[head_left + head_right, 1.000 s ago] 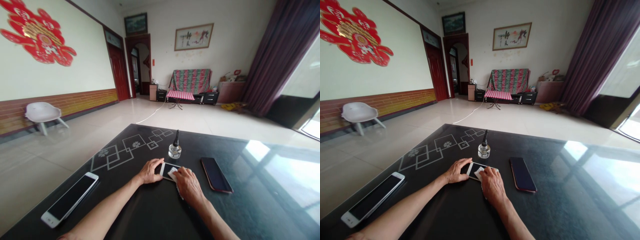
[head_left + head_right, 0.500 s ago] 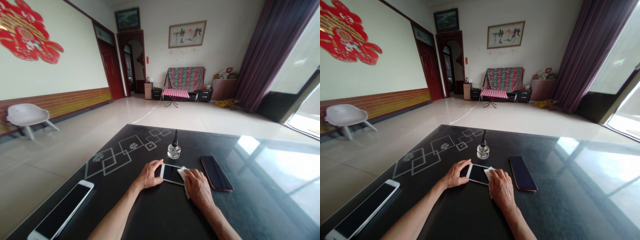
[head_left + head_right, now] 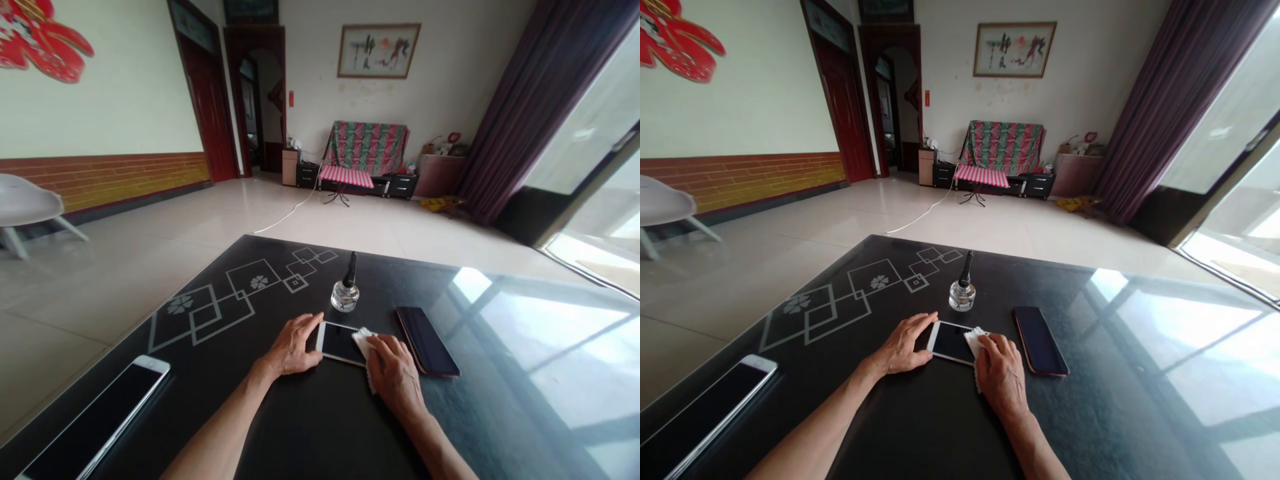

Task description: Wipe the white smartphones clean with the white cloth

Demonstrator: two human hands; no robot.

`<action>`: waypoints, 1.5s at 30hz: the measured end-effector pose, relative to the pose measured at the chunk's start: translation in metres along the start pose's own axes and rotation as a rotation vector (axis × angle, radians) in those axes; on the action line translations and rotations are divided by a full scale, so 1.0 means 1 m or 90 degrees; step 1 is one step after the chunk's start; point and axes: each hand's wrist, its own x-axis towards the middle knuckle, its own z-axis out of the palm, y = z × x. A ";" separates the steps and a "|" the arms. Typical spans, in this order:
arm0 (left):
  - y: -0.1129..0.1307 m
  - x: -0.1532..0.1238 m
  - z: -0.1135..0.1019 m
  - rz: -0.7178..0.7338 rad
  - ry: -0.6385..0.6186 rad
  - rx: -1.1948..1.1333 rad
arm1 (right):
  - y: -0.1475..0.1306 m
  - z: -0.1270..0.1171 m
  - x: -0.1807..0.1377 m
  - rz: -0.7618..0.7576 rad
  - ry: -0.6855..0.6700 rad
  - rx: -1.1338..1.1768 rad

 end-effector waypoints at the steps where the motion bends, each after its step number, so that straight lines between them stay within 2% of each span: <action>1: 0.001 0.000 0.000 0.000 -0.005 0.006 | 0.000 0.000 0.000 -0.003 0.001 0.003; 9: 0.001 0.004 -0.004 -0.022 -0.078 0.026 | -0.001 0.000 0.002 0.011 0.003 0.028; 15: -0.003 0.007 -0.010 0.011 -0.105 -0.025 | 0.000 0.000 0.002 0.019 0.004 0.048; 22: 0.001 0.001 -0.012 0.019 -0.054 -0.073 | 0.009 -0.001 0.003 0.036 0.019 0.132; 27: 0.004 0.001 -0.013 0.009 -0.009 -0.097 | 0.015 -0.002 0.008 0.142 0.072 0.288; 32: 0.007 0.007 -0.017 0.018 0.003 -0.098 | 0.020 0.001 0.012 0.253 0.117 0.406; 36: 0.008 0.010 -0.018 0.024 0.022 -0.058 | 0.024 0.005 0.014 0.322 0.122 0.479; 45: 0.010 0.012 -0.018 -0.018 0.040 -0.037 | 0.023 0.004 0.020 0.363 0.084 0.580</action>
